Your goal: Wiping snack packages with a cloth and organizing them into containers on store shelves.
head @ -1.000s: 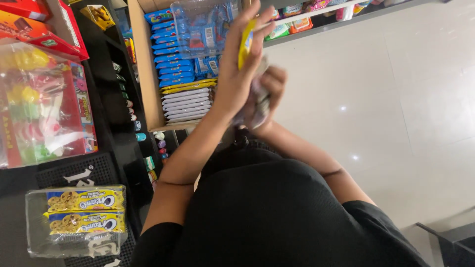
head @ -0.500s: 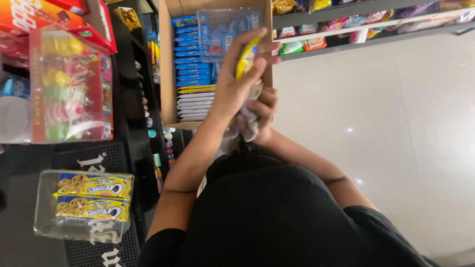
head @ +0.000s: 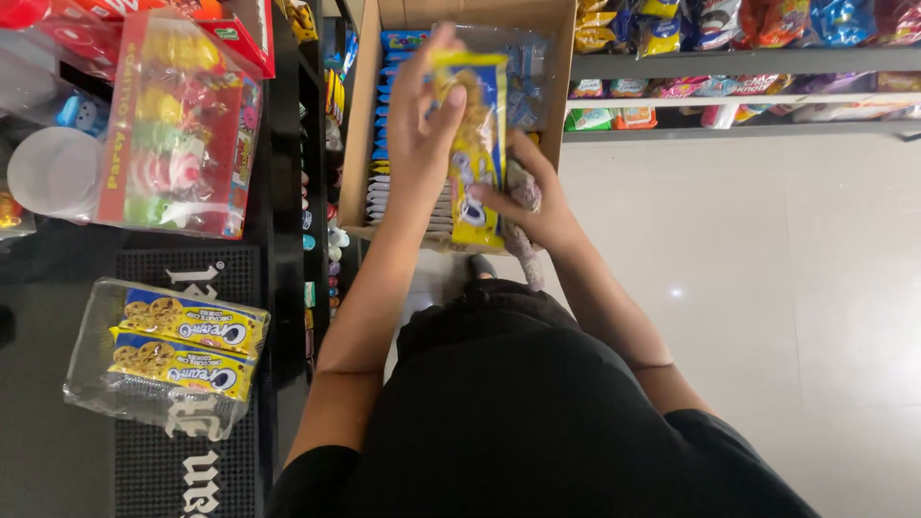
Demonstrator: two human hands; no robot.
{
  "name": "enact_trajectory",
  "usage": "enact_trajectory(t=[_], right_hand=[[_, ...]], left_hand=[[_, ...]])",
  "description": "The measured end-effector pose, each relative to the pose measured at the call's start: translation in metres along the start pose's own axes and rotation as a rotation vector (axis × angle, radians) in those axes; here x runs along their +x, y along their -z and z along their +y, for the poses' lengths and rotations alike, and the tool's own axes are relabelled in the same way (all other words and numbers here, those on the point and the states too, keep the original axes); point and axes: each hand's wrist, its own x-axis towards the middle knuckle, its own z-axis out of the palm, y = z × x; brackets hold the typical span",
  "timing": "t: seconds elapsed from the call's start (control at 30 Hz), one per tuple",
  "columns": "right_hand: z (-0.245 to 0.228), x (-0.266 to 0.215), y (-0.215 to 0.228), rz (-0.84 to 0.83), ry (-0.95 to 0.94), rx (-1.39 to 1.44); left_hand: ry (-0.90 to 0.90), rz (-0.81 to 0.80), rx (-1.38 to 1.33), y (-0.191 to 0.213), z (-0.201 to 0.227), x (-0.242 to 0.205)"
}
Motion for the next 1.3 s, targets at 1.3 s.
enact_trajectory(t=[1.3], right_hand=[[-0.025, 0.019, -0.122, -0.236, 0.443, -0.029]], left_hand=[[-0.233, 0.683, 0.2, 0.06, 0.001, -0.097]])
